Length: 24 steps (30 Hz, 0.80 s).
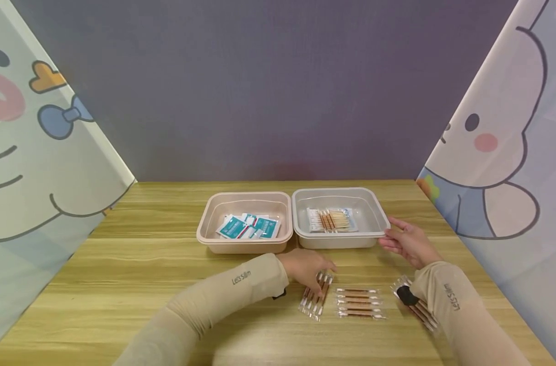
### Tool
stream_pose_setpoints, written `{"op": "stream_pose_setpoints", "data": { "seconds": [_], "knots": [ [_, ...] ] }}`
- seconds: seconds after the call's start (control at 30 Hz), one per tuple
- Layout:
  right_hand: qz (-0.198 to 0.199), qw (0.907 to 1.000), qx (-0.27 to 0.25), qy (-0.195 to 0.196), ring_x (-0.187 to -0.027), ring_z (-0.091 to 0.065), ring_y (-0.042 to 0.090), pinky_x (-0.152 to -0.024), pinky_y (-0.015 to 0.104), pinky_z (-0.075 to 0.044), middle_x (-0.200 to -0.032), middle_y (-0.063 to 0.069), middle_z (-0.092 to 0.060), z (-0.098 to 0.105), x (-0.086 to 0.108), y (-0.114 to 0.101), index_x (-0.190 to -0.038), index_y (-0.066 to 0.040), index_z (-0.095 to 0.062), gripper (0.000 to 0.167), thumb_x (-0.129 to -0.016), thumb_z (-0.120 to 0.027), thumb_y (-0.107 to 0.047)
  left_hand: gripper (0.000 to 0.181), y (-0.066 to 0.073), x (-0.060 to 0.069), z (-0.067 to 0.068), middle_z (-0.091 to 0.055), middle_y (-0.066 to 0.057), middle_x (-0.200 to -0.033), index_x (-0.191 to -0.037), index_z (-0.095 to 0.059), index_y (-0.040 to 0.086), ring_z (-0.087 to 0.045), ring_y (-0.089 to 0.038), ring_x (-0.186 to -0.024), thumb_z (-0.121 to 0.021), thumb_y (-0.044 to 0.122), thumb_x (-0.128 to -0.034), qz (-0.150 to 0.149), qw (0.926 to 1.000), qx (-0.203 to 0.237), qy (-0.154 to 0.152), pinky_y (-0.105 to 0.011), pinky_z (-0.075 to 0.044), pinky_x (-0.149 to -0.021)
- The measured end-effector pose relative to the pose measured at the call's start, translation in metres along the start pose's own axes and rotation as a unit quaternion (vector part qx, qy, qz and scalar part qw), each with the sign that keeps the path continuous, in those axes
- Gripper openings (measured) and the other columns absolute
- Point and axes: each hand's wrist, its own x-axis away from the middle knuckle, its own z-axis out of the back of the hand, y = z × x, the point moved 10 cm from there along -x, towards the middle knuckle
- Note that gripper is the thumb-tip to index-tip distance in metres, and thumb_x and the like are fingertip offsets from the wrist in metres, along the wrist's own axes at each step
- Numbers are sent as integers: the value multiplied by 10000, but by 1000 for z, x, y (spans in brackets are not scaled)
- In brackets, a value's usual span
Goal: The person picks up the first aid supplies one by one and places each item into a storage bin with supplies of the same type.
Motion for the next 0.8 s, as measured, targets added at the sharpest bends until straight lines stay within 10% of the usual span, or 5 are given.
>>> {"op": "stream_pose_setpoints", "data": {
  "seconds": [0.27, 0.5, 0.8],
  "knots": [
    [-58, 10000, 32, 54, -704, -698, 127, -671, 240, -556, -786, 83, -707, 0, 1, 0, -1444, 35, 188, 762, -992, -425, 24, 717, -6, -5, -8, -480, 162, -1376, -1382, -511, 304, -441, -7, -1234, -833, 356, -743, 189, 9997, 122, -92, -178, -389, -942],
    [-44, 10000, 3, -1, -716, -699, 131, -690, 248, -556, -794, 84, -709, -1, 2, 0, -1442, 33, 195, 792, -985, -452, 12, 628, -13, -5, -4, -538, 166, -1287, -1300, -575, 348, -515, -23, -1108, -840, 352, -730, 519, 9984, -202, 109, -235, -482, -721],
    [32, 10000, 21, -73, -722, -699, 132, -690, 246, -556, -804, 88, -710, -2, 3, -1, -1434, 42, 203, 790, -989, -450, 9, 510, -6, -10, -11, -585, 143, -1176, -1213, -624, 281, -510, 6, -1034, -835, 263, -750, 290, 9985, -443, -159, -160, -414, -821]
  ]
}}
